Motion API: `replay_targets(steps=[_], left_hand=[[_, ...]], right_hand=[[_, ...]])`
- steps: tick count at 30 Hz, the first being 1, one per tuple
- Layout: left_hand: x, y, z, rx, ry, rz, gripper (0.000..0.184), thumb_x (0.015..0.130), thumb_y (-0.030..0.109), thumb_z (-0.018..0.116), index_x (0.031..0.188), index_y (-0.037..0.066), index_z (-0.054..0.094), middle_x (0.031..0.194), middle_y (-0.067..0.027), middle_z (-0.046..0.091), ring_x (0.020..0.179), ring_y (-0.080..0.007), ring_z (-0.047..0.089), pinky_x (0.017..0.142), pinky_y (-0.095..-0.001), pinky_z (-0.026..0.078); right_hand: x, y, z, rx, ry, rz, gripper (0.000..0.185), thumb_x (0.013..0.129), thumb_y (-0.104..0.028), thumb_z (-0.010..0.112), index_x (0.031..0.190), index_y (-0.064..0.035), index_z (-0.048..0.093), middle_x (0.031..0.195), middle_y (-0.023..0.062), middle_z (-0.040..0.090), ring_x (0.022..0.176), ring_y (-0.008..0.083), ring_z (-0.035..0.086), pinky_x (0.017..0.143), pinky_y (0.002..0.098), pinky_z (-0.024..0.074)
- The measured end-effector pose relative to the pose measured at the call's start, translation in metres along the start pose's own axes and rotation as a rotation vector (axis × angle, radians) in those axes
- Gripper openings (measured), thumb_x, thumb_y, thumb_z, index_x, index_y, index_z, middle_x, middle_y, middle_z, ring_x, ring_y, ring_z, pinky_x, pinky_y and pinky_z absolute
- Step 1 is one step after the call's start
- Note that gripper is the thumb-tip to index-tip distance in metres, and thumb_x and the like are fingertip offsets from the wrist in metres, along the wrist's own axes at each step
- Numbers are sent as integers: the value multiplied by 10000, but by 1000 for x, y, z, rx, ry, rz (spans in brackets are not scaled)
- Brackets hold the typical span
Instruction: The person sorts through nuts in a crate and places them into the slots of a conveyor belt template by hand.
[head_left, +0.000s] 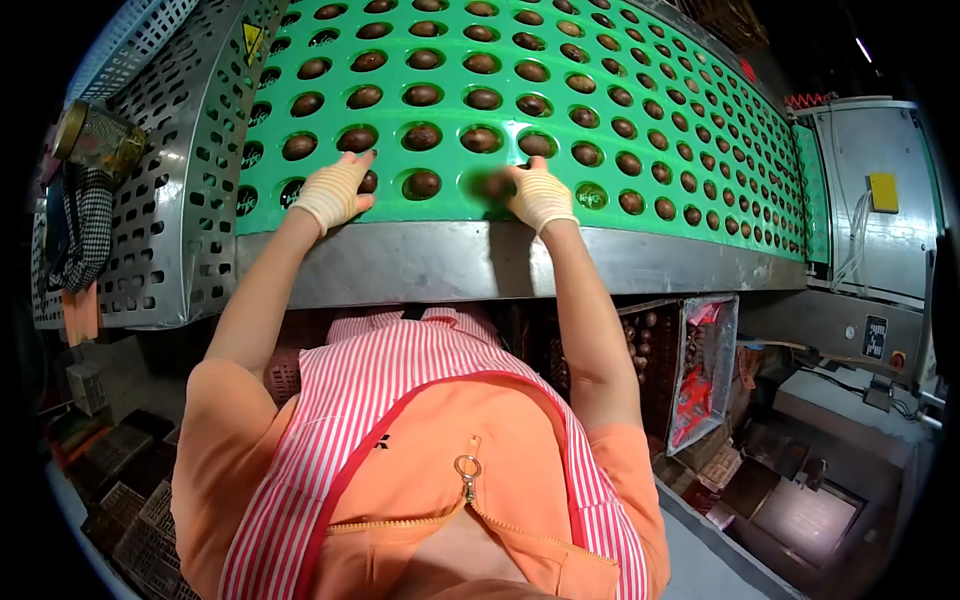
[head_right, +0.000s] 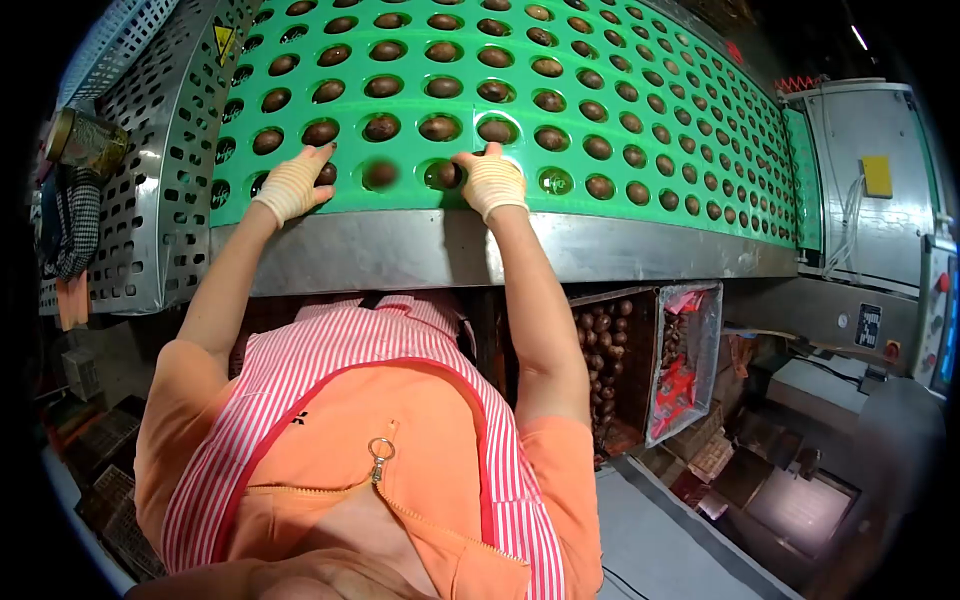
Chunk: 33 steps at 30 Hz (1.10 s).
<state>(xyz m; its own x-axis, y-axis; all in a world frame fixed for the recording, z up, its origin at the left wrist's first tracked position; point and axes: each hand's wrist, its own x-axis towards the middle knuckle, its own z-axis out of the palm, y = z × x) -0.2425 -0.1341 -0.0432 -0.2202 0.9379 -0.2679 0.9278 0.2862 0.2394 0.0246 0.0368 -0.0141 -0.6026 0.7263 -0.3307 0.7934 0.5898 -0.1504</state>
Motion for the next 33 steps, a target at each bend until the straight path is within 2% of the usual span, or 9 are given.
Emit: replay_targets(steps=[3, 7, 10, 14, 17, 19, 22, 27, 33], left_hand=[[-14, -7, -10, -39, -46, -55, 621, 876, 285, 640, 1433, 191, 381, 1221, -173, 515, 1018, -370, 603, 820, -470, 512], [-16, -28, 5, -45, 73, -77, 570, 894, 262, 614, 1422, 194, 409, 1192, -160, 524, 988, -364, 595, 810, -474, 507], [-21, -41, 9, -5, 165, -92, 540, 902, 242, 598, 1414, 198, 430, 1176, -140, 533, 998, -360, 571, 827, -472, 498], [-34, -52, 10, 110, 188, -27, 543, 884, 194, 599, 1405, 204, 446, 1213, -101, 532, 1095, -345, 523, 935, -490, 446], [-50, -63, 33, -20, 385, -102, 510, 860, 124, 604, 1352, 202, 497, 1264, -99, 508, 1134, -338, 508, 969, -483, 437], [-55, -70, 33, -106, 313, -185, 495, 856, 109, 596, 1338, 177, 507, 1267, -109, 507, 1139, -344, 503, 972, -478, 437], [-52, -74, 30, -25, 255, -139, 503, 811, 62, 597, 1299, 160, 534, 1249, -106, 516, 1112, -327, 521, 946, -464, 449], [-37, -59, 21, 296, 62, -174, 564, 749, 34, 607, 1293, 169, 545, 1249, -93, 522, 1130, -301, 510, 924, -452, 445], [-38, -11, 16, 66, 438, 87, 440, 811, 87, 627, 1242, 156, 572, 1223, -106, 522, 1080, -321, 528, 912, -462, 445]], right_hand=[[-1, 19, -9, -72, -40, 67, 551, 781, -53, 592, 1237, -360, 626, 1310, 194, 490, 1061, 357, 622, 883, 466, 516], [-10, 55, -17, -87, -72, 1, 839, 736, -37, 629, 1450, -381, 353, 1399, 206, 441, 1141, 376, 578, 923, 468, 496], [-16, 83, -29, 55, 133, 74, 755, 782, -28, 613, 1438, -317, 379, 1415, 160, 445, 1210, 352, 533, 964, 491, 460], [-14, 133, 33, -124, 161, -26, 615, 838, -16, 543, 1387, -279, 453, 1448, 37, 452, 1361, 295, 380, 1051, 557, 340], [-19, 121, 51, -110, 482, 37, 569, 840, -20, 539, 1363, -237, 487, 1440, 75, 462, 1339, 348, 399, 1054, 535, 354], [-22, 101, 59, -12, 629, -24, 540, 840, -34, 550, 1361, -163, 488, 1418, 124, 475, 1309, 372, 429, 1054, 506, 365], [-22, 63, 73, 148, 502, -218, 546, 844, -73, 582, 1375, -132, 465, 1403, 127, 488, 1295, 366, 445, 1049, 495, 372], [-20, 35, 72, -129, 468, -70, 476, 887, -243, 586, 1344, -154, 484, 1388, 54, 510, 1310, 342, 433, 1041, 585, 338], [-23, 16, 84, -116, 561, -94, 456, 876, -328, 583, 1292, -142, 559, 1368, 60, 522, 1329, 348, 392, 1067, 590, 290]])
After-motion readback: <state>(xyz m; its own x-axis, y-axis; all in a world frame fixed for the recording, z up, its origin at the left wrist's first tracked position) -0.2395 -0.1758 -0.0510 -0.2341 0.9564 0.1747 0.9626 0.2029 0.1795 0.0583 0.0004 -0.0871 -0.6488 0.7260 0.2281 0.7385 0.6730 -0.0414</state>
